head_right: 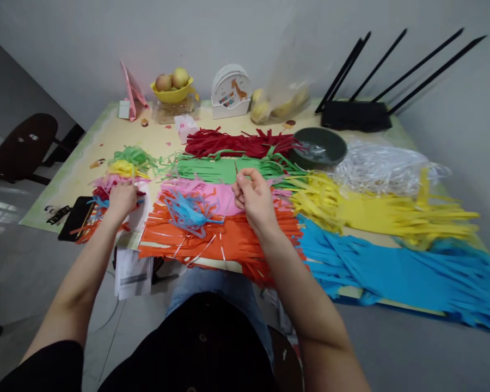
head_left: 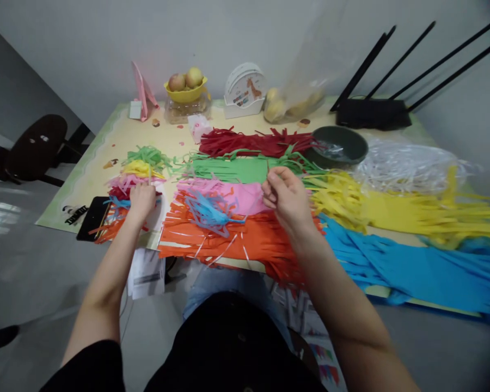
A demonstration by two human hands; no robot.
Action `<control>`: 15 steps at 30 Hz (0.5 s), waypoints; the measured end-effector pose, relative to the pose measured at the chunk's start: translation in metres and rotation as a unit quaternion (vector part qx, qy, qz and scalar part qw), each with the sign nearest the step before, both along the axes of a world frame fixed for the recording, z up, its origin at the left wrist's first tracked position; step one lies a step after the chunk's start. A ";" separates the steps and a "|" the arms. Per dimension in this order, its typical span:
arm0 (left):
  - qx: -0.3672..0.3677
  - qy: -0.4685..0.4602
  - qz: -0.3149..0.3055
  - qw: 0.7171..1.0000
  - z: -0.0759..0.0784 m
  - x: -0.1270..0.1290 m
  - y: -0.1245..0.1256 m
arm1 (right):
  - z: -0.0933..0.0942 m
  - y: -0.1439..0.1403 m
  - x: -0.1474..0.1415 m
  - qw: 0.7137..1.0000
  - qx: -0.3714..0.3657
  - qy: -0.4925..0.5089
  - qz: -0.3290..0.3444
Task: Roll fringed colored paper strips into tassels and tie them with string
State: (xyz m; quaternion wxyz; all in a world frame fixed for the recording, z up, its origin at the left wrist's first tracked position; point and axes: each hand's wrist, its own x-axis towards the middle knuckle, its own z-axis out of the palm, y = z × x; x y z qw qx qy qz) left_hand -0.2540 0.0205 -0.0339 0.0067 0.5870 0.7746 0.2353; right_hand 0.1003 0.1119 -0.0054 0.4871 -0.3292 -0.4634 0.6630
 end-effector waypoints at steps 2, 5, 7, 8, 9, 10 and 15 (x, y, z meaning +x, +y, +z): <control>-0.010 -0.003 0.030 0.999 -0.004 -0.013 -0.004 | -0.001 -0.002 -0.003 1.000 -0.004 -0.005 0.012; -0.010 -0.020 0.060 0.998 0.002 -0.022 -0.006 | -0.003 -0.002 -0.005 0.999 0.008 -0.020 0.031; 0.009 -0.044 0.079 0.996 0.019 -0.035 -0.007 | -0.005 0.000 -0.004 0.998 0.023 -0.037 0.035; 0.035 -0.060 0.098 0.993 0.031 -0.045 -0.008 | -0.006 0.001 -0.003 0.998 0.031 -0.046 0.031; 0.069 -0.078 0.121 0.987 0.043 -0.056 -0.009 | -0.008 0.002 -0.003 0.997 0.039 -0.056 0.026; 0.113 -0.095 0.154 0.977 0.057 -0.067 -0.011 | -0.010 0.004 -0.002 0.996 0.049 -0.066 0.021; 0.352 -0.051 0.278 0.892 0.111 -0.081 -0.021 | -0.017 0.014 -0.006 0.986 0.120 -0.114 -0.004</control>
